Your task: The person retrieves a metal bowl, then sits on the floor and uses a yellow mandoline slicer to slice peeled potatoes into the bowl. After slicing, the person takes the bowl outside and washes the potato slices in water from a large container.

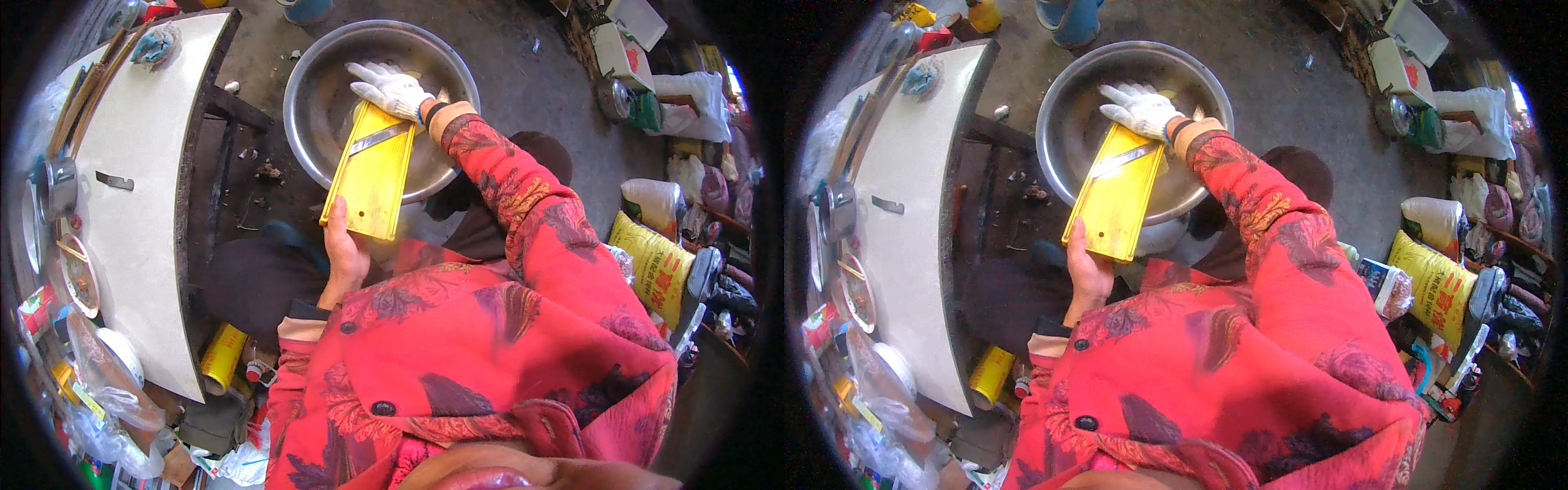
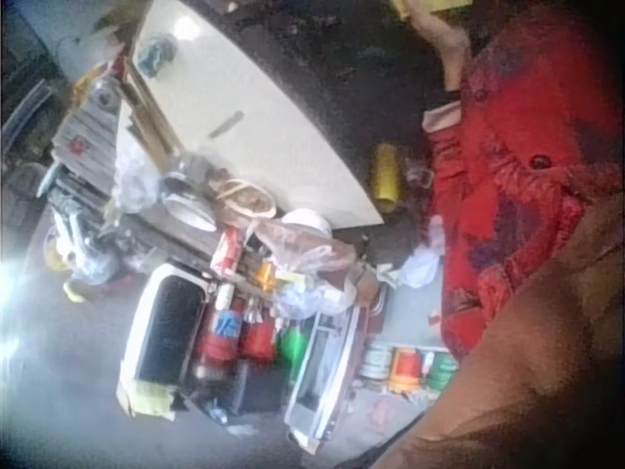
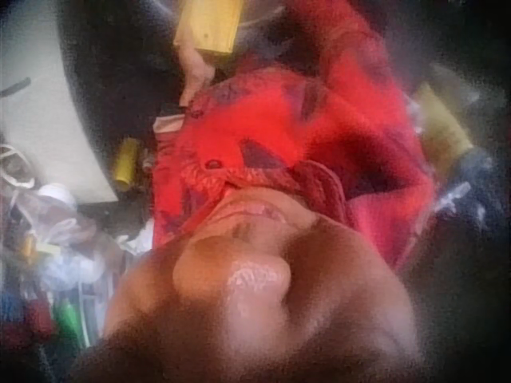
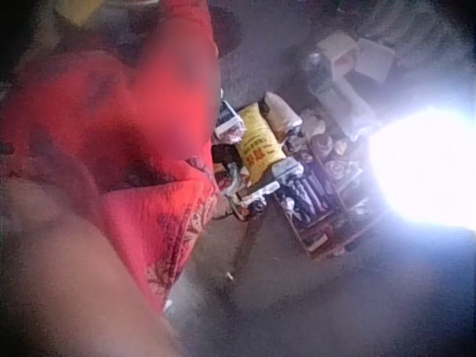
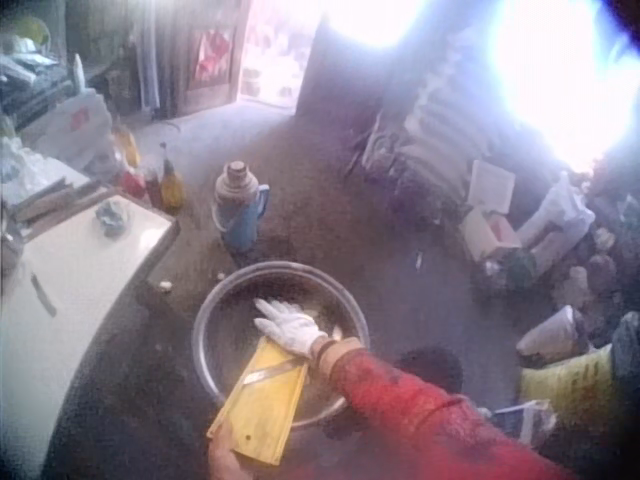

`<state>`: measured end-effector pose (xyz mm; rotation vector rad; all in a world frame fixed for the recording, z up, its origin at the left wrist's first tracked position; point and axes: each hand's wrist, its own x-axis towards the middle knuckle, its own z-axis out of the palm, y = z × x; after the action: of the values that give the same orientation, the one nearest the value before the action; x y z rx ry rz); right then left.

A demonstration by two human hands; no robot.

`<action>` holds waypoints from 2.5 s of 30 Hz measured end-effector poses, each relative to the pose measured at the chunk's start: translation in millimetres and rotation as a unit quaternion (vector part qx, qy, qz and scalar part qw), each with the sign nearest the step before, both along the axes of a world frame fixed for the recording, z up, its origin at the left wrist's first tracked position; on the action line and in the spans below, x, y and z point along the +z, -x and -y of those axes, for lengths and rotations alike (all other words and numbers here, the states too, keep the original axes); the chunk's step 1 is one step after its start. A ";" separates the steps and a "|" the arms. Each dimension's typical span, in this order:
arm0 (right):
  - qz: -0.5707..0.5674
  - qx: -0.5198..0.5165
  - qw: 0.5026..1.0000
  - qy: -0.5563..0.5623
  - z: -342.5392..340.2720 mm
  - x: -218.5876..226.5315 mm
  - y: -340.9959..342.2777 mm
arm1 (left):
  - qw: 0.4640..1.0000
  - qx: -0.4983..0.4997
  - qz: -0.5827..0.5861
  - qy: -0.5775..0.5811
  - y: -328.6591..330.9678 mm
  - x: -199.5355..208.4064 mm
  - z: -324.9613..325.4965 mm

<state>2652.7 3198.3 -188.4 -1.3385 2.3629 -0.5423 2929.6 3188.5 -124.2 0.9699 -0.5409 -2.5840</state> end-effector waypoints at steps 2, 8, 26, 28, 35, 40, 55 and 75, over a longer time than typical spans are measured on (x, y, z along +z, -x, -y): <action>-0.050 0.016 0.998 -0.029 -6.4 -0.8 12.4 | 1.000 -0.010 0.000 0.021 -7.5 7.9 6.7; -0.092 -0.005 0.996 0.004 -34.9 19.4 33.6 | 0.998 0.003 0.013 0.060 -66.2 49.2 41.6; 0.246 -0.095 0.962 0.078 -71.4 69.2 -16.9 | 0.843 0.360 -0.217 0.335 -160.2 155.2 259.5; 0.216 -0.106 0.969 0.050 -63.4 73.7 -16.9 | 0.825 0.398 -0.193 0.352 -164.2 155.7 324.2; 0.348 -0.155 0.923 0.054 -26.8 87.1 -26.2 | 0.780 0.503 -0.109 0.355 -205.2 115.9 541.3; 0.372 -0.189 0.909 -0.009 -9.2 102.2 -44.7 | 0.761 0.567 -0.062 0.311 -221.4 102.5 657.1; 0.376 -0.072 0.923 0.033 24.9 141.0 -72.0 | 0.870 0.368 0.150 0.293 -222.3 148.2 681.3; 0.860 -0.150 0.383 0.303 6.0 111.2 -111.4 | 0.985 0.075 0.015 0.155 95.3 19.7 76.5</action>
<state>2764.1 3192.3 -77.2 0.1231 0.4032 -1.7574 2834.3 3112.0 -104.4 0.9045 -0.8160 -2.2687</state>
